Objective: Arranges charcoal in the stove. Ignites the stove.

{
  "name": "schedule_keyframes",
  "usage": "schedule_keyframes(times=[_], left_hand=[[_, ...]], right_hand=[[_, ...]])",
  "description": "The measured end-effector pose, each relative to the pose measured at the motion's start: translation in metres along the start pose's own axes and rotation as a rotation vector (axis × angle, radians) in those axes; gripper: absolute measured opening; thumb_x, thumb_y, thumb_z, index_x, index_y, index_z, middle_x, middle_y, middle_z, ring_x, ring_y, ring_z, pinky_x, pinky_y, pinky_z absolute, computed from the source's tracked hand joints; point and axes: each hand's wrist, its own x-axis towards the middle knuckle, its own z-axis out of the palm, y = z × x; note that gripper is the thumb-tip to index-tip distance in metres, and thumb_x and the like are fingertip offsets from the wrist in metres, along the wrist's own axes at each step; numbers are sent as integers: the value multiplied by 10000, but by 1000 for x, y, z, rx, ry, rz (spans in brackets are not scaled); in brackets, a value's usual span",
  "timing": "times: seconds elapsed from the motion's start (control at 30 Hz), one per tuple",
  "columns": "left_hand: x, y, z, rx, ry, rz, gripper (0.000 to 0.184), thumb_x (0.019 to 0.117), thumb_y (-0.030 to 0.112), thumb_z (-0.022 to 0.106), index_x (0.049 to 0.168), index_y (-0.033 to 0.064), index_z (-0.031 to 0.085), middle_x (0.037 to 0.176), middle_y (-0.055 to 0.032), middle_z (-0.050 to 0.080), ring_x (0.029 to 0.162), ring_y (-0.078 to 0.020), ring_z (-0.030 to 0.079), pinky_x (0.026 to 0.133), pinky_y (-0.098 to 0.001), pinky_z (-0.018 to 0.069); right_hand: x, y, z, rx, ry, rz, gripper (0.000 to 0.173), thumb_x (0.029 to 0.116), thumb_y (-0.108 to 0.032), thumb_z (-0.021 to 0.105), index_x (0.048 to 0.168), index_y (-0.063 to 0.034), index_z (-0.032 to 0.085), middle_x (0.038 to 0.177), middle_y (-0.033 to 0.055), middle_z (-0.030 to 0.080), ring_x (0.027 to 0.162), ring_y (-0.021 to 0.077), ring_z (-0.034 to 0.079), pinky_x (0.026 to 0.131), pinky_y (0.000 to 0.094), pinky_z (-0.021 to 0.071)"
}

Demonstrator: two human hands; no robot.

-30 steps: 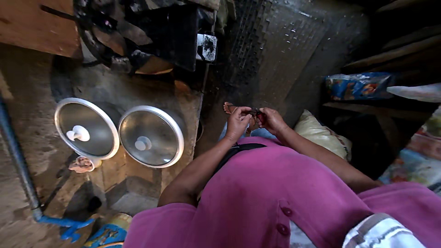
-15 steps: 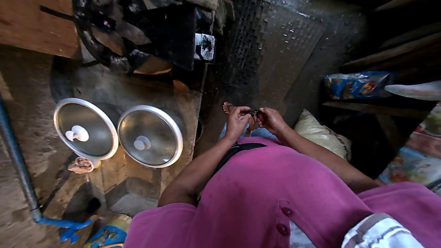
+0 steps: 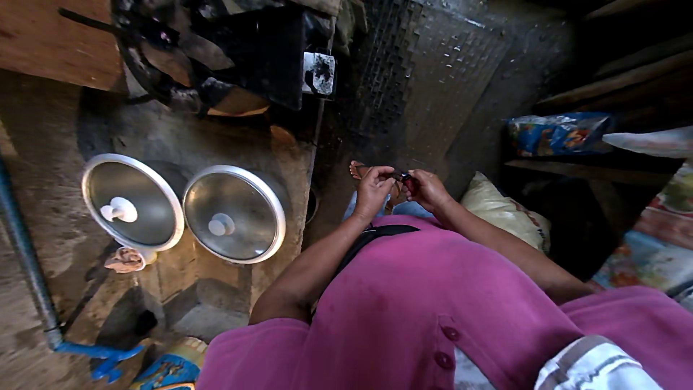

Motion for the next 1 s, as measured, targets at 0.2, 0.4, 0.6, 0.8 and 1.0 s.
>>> schedule_keyframes(times=[0.2, 0.4, 0.6, 0.8, 1.0], left_hand=[[2, 1, 3, 21, -5, 0, 258, 944, -37, 651, 1202, -44, 640, 1198, -165, 644, 956, -172, 676, 858, -315, 590], [3, 1, 5, 25, -1, -6, 257, 943, -43, 653, 1199, -46, 638, 1201, -164, 648, 956, -171, 682, 857, -320, 594], [7, -9, 7, -24, 11, 8, 259, 920, -60, 653, 1178, -68, 646, 1184, -179, 656, 973, -178, 682, 874, -317, 592], [5, -4, 8, -10, -5, -4, 253, 934, -46, 652, 1186, -57, 641, 1201, -169, 647, 968, -164, 675, 870, -306, 584], [5, -8, 9, -30, 8, 2, 259, 918, -62, 658, 1176, -63, 649, 1184, -173, 654, 956, -176, 679, 865, -319, 594]], right_hand=[[0, -1, -1, 24, -1, 5, 295, 1103, -274, 384, 1074, -72, 597, 767, 36, 621, 556, 115, 570, 488, 259, 498], [1, -4, -3, 30, 10, 22, 302, 1106, -286, 377, 1057, -79, 592, 753, 34, 615, 554, 122, 566, 492, 267, 495], [1, -6, -5, 34, 30, 37, 298, 1101, -297, 393, 1084, -75, 592, 775, 47, 615, 574, 133, 573, 501, 276, 497], [-4, -7, -5, 34, 43, 34, 289, 1098, -290, 402, 1053, -75, 589, 746, 40, 602, 548, 118, 560, 485, 261, 489], [-2, -3, -8, 25, 31, 21, 307, 1099, -298, 393, 1082, -76, 604, 767, 43, 618, 569, 127, 567, 500, 275, 491]])
